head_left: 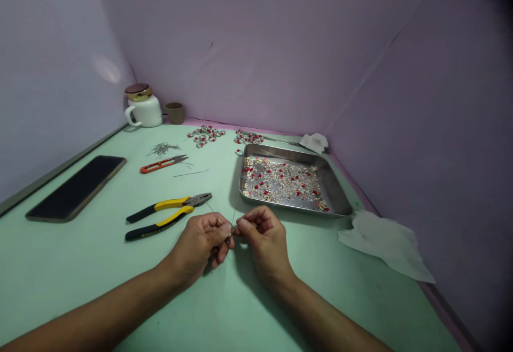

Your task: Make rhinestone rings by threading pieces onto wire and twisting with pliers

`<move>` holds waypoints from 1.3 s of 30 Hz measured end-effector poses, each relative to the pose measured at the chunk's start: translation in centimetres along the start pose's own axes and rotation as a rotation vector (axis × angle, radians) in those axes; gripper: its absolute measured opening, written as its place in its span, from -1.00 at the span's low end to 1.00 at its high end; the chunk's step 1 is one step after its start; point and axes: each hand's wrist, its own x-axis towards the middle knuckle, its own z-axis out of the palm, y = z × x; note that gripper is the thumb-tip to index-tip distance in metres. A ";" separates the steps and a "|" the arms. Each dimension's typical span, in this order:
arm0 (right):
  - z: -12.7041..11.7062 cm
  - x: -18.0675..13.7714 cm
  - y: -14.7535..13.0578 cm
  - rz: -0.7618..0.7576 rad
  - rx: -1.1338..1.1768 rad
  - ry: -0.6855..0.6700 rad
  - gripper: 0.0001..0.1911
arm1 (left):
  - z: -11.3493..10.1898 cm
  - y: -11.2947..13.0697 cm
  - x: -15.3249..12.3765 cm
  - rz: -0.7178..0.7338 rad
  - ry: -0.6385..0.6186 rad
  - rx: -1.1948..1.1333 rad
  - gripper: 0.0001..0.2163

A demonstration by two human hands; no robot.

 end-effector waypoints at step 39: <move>0.3 -0.4 -0.1 0.264 0.102 -0.191 -0.74 | -0.2 1.7 -0.4 0.455 0.237 0.527 -0.80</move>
